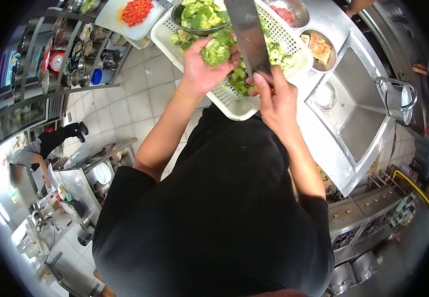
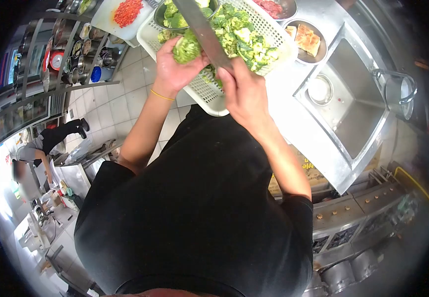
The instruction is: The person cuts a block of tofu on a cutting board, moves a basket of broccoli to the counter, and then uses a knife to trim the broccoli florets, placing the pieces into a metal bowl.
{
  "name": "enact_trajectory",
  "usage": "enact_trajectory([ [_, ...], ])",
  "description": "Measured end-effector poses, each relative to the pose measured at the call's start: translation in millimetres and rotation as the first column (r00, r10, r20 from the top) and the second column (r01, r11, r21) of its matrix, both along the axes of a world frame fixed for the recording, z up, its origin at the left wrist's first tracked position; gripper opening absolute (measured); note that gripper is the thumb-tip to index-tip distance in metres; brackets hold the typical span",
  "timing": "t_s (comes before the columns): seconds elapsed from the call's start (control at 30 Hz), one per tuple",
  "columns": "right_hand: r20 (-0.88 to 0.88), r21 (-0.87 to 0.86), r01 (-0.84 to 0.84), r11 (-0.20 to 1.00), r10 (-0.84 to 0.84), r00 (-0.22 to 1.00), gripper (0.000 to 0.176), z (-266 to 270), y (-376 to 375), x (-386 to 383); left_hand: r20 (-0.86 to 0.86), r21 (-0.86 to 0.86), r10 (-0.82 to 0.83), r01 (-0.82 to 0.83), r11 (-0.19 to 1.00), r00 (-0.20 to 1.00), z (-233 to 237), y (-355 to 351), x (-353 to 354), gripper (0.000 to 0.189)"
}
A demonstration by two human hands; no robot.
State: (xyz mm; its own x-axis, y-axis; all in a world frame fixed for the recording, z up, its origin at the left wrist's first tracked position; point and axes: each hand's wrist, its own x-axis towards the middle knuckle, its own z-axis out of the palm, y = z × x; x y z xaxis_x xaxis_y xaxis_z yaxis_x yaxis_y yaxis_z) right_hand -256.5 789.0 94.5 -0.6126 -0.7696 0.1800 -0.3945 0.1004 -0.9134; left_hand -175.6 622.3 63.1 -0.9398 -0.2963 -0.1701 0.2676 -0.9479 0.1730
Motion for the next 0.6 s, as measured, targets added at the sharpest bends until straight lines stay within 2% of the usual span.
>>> enact_trajectory([
  [0.03,-0.108,0.008,0.001,1.0,-0.001,0.994,0.013,2,-6,1,0.245,-0.02,0.139,-0.138,0.99,0.959,8,7,-3,0.041],
  [0.1,-0.149,0.033,-0.033,0.999,0.038,0.988,0.012,5,-14,0,0.215,-0.056,0.148,-0.139,0.989,0.965,7,9,-7,0.041],
  [0.17,-0.321,0.024,-0.035,0.999,0.041,0.946,0.011,5,-20,0,0.229,-0.053,0.163,-0.155,0.986,0.96,12,14,-9,0.041],
  [0.3,-0.309,0.05,-0.02,0.999,0.035,0.951,0.012,5,-25,2,0.33,-0.081,0.205,-0.189,0.979,0.921,20,17,-10,0.043],
  [0.37,-0.293,0.059,-0.015,0.998,0.032,0.956,0.011,4,-25,2,0.367,-0.105,0.198,-0.17,0.98,0.909,28,19,-9,0.05],
  [0.4,-0.272,0.068,-0.008,0.998,0.027,0.962,0.011,4,-24,3,0.365,-0.104,0.199,-0.173,0.979,0.909,25,19,-9,0.05],
  [0.47,-0.265,0.079,-0.015,0.997,0.035,0.964,0.011,5,-22,3,0.318,-0.24,0.239,-0.166,0.956,0.918,20,17,-10,0.061],
  [0.5,-0.254,0.09,-0.02,0.996,0.042,0.966,0.011,5,-20,3,0.316,-0.238,0.24,-0.168,0.957,0.918,21,17,-10,0.061],
  [0.57,-0.276,0.102,-0.034,0.994,0.061,0.959,0.012,3,-15,4,0.168,-0.535,0.28,-0.151,0.831,0.945,25,17,-10,0.069],
  [0.6,-0.296,0.111,-0.045,0.993,0.077,0.952,0.013,3,-14,5,0.167,-0.535,0.281,-0.153,0.831,0.945,25,15,-10,0.069],
])
